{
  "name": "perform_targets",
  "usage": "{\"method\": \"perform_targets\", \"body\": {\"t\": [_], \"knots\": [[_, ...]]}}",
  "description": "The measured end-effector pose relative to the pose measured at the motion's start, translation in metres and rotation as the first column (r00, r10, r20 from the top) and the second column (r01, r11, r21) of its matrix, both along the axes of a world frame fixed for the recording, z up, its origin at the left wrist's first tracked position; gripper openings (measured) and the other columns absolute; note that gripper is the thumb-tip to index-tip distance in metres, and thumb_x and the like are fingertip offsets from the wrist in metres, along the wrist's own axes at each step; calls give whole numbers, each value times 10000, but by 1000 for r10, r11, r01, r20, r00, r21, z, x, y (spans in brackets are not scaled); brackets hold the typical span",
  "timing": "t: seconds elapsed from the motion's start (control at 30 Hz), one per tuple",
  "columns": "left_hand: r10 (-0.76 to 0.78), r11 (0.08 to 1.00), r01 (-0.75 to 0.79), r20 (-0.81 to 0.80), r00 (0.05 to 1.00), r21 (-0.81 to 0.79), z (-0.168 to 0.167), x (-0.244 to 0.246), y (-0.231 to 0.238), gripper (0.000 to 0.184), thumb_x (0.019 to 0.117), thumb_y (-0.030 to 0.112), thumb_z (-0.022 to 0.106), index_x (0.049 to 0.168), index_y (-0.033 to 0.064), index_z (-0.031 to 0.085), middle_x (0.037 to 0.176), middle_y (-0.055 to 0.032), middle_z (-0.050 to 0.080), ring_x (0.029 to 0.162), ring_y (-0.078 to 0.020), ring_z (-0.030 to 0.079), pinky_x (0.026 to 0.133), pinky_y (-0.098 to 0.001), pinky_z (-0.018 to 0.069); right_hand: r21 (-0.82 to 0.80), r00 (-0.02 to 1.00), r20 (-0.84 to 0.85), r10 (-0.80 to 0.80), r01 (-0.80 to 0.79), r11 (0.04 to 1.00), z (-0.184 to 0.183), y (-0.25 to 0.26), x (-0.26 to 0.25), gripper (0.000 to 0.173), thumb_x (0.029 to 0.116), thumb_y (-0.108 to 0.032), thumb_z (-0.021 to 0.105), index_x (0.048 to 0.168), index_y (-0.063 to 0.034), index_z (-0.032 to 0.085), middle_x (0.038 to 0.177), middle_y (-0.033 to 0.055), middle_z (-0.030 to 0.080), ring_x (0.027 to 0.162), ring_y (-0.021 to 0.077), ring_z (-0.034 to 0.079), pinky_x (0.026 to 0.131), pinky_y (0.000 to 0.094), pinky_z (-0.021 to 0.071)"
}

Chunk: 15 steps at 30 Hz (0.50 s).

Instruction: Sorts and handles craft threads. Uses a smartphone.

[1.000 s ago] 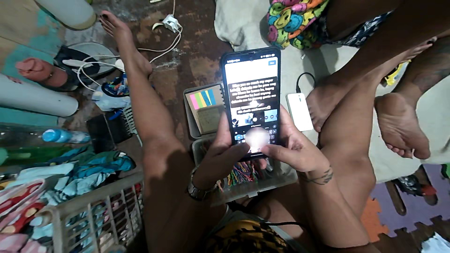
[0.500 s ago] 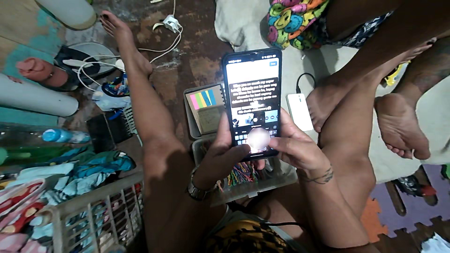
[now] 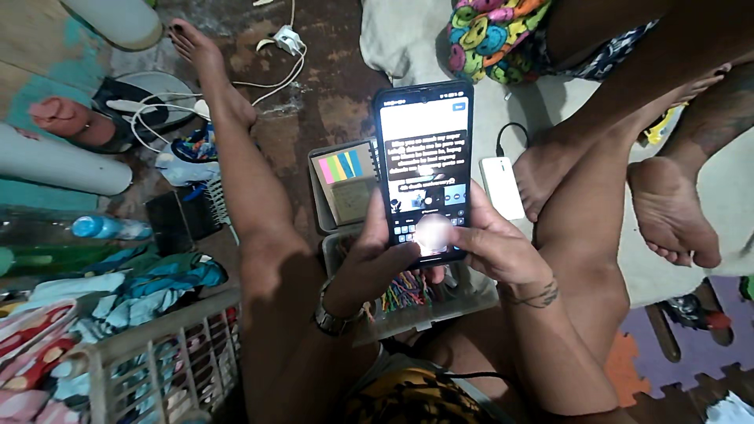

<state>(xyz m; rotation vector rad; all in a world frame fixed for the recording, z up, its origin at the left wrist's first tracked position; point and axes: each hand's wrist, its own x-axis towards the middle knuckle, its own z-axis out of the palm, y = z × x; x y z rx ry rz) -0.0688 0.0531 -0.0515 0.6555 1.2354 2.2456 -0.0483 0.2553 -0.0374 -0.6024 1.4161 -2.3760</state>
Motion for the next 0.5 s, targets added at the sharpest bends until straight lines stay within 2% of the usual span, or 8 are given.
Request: {"method": "perform_targets", "body": {"t": [0.07,0.13,0.2,0.27,0.4,0.43,0.5], "knots": [[-15,1000,15,-12,1000,23,-7,-2,1,630,971,64,525,1507,241,245,1188,-68,647,889,-158,708,710,-274,611,-4,1000,-6,4,-4,1000,0,0,-1,388,1074,-217,473,1446,-288,388,1147,1,687,857,115,719,659,246,627],[8,1000,-8,-14,1000,-21,-1,0,0,643,968,51,517,1515,253,245,1193,-31,654,899,-127,706,719,-254,609,15,1000,-8,-10,10,1000,0,-1,0,404,1074,-196,471,1454,-296,375,1138,-12,688,842,100,714,651,234,620],[52,995,-54,-23,998,-80,10,3,-1,644,935,33,505,1490,275,287,1140,52,672,873,-53,700,715,-212,606,86,999,-40,-23,27,996,0,0,1,596,999,-105,544,1501,-299,289,1176,-54,675,835,67,704,656,218,615],[61,995,-63,-32,998,-75,12,3,-1,639,930,24,509,1480,272,299,1120,66,679,852,-38,698,696,-198,601,104,998,-59,-12,18,994,0,1,1,677,962,-47,536,1521,-280,234,1187,-56,663,827,59,698,665,214,614],[31,999,-32,-35,999,-12,8,2,-2,632,960,57,530,1491,286,276,1153,47,672,867,-59,699,717,-212,604,-44,999,6,42,-41,998,-2,2,-1,511,1027,-135,469,1486,-315,337,1193,-9,671,885,120,715,681,255,625],[44,999,-44,-31,999,-28,9,2,-1,631,960,58,508,1496,297,278,1145,57,671,861,-50,696,717,-207,600,-45,999,6,37,-36,998,-2,2,-1,503,1031,-138,459,1484,-320,336,1191,-11,671,882,116,714,678,251,624],[71,995,-73,-29,997,-65,11,3,0,583,980,69,494,1480,304,306,1145,77,675,874,-35,696,721,-202,602,8,1000,-11,-28,28,1000,-1,-1,0,533,1008,-137,521,1480,-300,334,1155,-23,685,820,92,707,636,227,611]]}}
